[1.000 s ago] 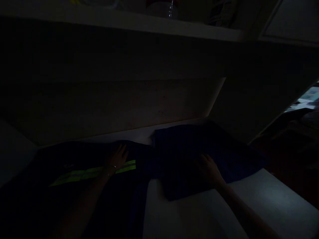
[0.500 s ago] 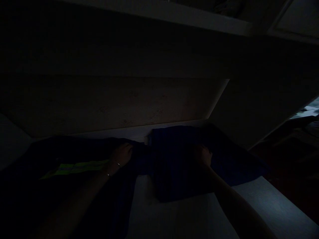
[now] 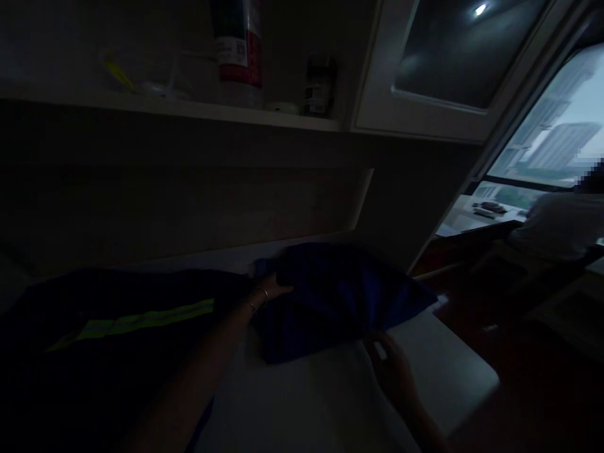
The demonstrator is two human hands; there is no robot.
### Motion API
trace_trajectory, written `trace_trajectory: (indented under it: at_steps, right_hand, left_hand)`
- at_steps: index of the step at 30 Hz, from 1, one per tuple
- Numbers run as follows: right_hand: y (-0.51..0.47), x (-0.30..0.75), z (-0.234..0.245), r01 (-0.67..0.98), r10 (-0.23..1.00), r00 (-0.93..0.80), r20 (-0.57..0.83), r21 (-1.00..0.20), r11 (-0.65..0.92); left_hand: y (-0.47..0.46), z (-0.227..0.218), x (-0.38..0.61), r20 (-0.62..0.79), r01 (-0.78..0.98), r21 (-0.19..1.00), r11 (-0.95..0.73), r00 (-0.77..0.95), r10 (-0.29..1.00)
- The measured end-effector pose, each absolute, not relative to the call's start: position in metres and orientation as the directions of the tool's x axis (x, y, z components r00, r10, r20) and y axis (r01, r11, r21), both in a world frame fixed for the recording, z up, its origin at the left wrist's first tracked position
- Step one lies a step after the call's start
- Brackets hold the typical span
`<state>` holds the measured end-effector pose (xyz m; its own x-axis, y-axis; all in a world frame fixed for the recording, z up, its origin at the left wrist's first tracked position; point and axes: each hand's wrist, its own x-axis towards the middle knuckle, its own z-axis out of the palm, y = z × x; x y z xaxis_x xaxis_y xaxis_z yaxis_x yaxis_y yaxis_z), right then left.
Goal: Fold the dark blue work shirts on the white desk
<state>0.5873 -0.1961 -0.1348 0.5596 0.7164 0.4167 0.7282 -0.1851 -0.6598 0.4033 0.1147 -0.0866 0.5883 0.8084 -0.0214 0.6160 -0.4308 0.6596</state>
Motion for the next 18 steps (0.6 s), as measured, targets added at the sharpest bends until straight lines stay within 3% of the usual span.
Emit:
trace_trajectory:
  at_steps: [4,8,11,13,15,16,18]
  right_hand:
    - [-0.222,0.574,-0.146,0.743,0.846,0.471,0.249,-0.629,-0.228]
    - [-0.214,0.568,-0.139,0.783,0.841,0.482,0.245,-0.551,-0.288]
    - [-0.214,0.569,-0.134,0.69,0.81,0.56,0.173,-0.639,-0.341]
    - [-0.224,0.577,-0.135,0.478,0.743,0.667,0.065,-0.802,-0.358]
    - [-0.244,0.591,-0.139,0.209,0.59,0.807,-0.013,-0.929,-0.306]
    - [-0.256,0.599,-0.141,0.117,0.494,0.869,-0.031,-0.957,-0.266]
    - [-0.284,0.617,-0.143,0.055,0.344,0.939,-0.025,-0.974,-0.219]
  left_hand:
    - [0.101,-0.09,0.412,-0.022,0.647,0.589,-0.484,0.612,0.791]
    - [0.072,-0.066,0.423,0.065,0.597,0.573,-0.561,0.65,0.758]
    - [0.031,-0.032,0.412,0.152,0.447,0.614,-0.65,0.742,0.653]
    - [-0.007,-0.014,0.387,0.157,0.268,0.677,-0.685,0.857,0.491]
    - [-0.048,-0.008,0.351,0.078,-0.007,0.81,-0.586,0.992,0.095]
    - [-0.067,-0.009,0.332,-0.006,-0.027,0.834,-0.551,0.998,-0.057]
    - [-0.099,-0.016,0.298,-0.107,0.014,0.854,-0.521,0.983,-0.148]
